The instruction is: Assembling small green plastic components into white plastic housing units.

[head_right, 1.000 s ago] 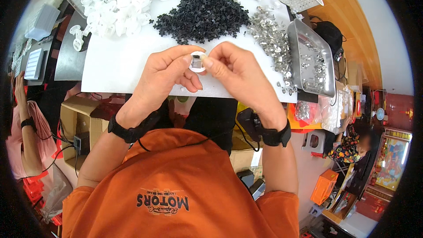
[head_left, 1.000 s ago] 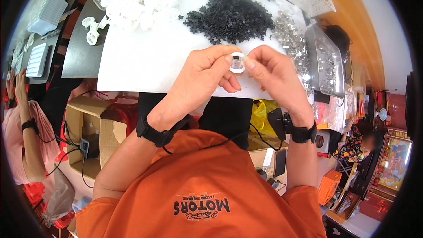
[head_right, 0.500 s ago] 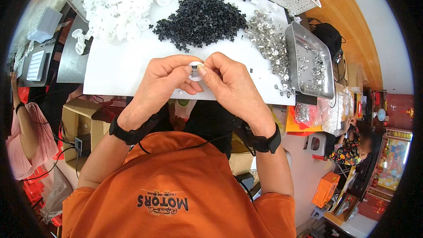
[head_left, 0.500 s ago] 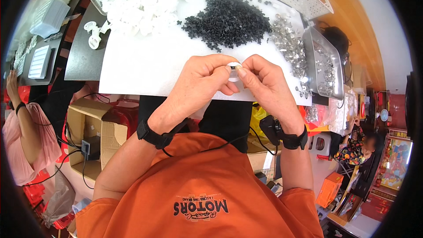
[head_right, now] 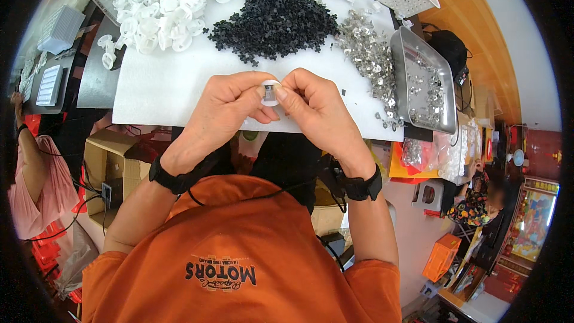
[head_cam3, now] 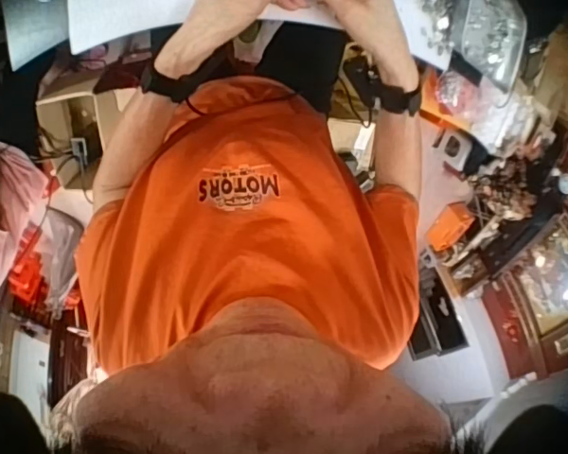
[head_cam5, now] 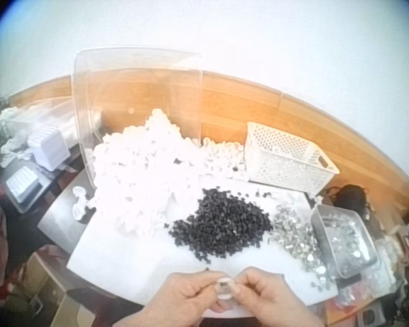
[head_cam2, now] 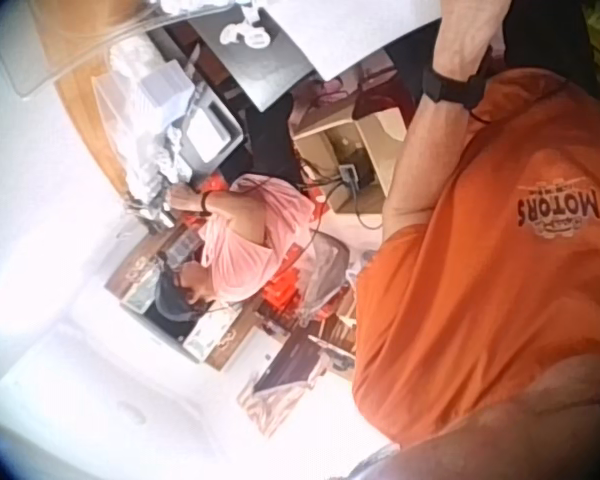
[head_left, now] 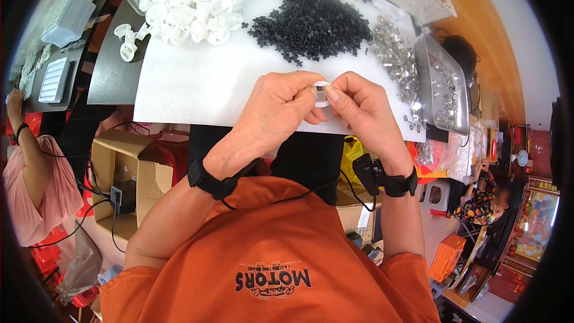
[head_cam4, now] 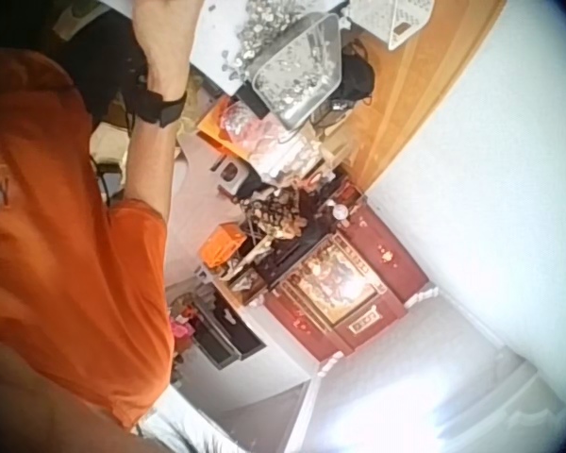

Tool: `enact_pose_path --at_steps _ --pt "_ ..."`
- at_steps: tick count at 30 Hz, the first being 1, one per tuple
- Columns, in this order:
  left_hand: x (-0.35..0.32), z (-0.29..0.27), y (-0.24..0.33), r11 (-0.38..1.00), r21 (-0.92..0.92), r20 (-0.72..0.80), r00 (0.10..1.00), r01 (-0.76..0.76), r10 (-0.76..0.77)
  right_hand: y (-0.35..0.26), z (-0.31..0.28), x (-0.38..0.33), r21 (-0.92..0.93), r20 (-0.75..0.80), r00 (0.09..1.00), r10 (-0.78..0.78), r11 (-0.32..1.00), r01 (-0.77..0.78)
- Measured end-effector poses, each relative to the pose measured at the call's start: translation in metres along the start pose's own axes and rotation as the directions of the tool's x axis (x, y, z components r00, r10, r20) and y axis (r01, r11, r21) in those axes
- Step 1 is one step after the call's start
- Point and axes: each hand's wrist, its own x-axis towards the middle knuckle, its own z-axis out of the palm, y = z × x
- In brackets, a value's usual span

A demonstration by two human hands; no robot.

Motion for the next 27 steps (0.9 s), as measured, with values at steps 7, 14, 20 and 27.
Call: enact_pose_path --at_steps 7,14,20,27 --pt "-0.002 0.004 0.002 1.000 -0.005 -0.059 0.998 -0.024 0.023 0.001 -0.003 -0.001 0.044 0.028 0.999 0.017 0.999 -0.018" --pt "0.000 0.005 0.006 1.000 -0.026 -0.075 0.997 -0.003 0.001 0.007 0.000 -0.001 -0.024 -0.003 0.999 -0.044 0.999 0.044" --pt "-0.003 -0.001 0.012 0.992 -0.128 0.009 1.000 0.007 -0.006 -0.004 -0.003 -0.003 0.056 -0.004 1.000 -0.021 0.998 0.021" --pt "0.000 -0.013 0.004 0.959 -0.283 0.112 0.993 0.006 0.027 -0.007 -0.004 0.000 0.158 -0.033 0.999 -0.011 0.987 0.016"
